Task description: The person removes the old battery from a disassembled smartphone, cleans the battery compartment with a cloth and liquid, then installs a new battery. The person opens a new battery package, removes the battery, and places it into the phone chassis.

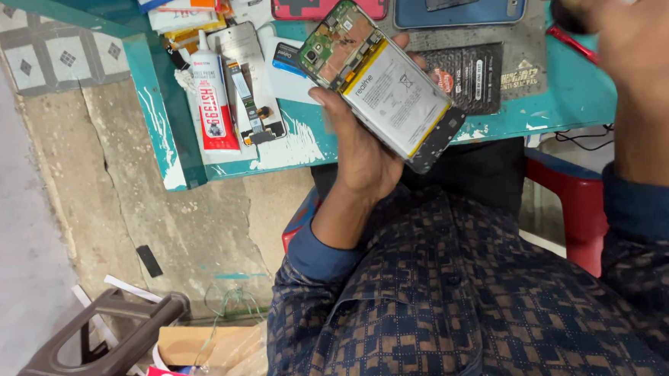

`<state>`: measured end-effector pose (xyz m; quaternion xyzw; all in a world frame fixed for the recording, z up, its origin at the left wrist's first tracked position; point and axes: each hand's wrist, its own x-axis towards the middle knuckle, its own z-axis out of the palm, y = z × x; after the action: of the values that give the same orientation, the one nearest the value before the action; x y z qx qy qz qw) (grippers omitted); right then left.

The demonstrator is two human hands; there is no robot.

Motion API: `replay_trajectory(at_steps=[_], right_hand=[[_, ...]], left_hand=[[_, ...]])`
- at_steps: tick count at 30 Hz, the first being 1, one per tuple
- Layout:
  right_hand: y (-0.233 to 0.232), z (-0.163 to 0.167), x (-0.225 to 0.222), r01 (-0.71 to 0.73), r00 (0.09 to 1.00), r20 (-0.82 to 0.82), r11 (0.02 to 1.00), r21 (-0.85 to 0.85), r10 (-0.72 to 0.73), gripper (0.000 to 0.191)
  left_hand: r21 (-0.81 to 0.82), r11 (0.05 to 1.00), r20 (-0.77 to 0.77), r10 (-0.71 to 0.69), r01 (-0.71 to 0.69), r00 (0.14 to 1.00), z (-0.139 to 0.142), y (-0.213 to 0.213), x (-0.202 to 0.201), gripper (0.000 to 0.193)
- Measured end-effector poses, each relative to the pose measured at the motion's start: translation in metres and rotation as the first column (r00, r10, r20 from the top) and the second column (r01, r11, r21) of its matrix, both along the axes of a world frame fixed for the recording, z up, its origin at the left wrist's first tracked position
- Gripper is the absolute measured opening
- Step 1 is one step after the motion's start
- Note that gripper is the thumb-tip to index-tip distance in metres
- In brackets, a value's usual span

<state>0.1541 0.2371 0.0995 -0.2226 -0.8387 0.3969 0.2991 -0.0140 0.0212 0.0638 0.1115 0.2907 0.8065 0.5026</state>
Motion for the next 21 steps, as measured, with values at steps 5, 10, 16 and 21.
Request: replay_trajectory(at_steps=[5, 10, 16, 21], right_hand=[[-0.040, 0.049, 0.009, -0.209, 0.978, 0.086, 0.890, 0.405, 0.191, 0.050], [-0.046, 0.074, 0.006, -0.311, 0.944, 0.320, 0.550, 0.775, 0.084, 0.051], [-0.047, 0.071, 0.016, -0.346, 0.933, 0.359, 0.241, 0.907, -0.008, 0.041], [-0.038, 0.059, 0.015, -0.304, 0.952, 0.289, 0.174, 0.937, 0.104, 0.033]], left_hand=[[0.007, 1.000, -0.098, 0.010, -0.009, 0.995, -0.002, -0.004, 0.001, 0.111], [0.079, 0.997, 0.101, -0.025, 0.017, 0.995, 0.000, -0.008, -0.003, 0.112], [0.026, 0.999, 0.141, -0.045, 0.042, 0.989, 0.005, -0.007, 0.000, 0.109], [0.002, 0.999, 0.117, -0.040, 0.040, 0.992, 0.006, -0.004, 0.001, 0.108]])
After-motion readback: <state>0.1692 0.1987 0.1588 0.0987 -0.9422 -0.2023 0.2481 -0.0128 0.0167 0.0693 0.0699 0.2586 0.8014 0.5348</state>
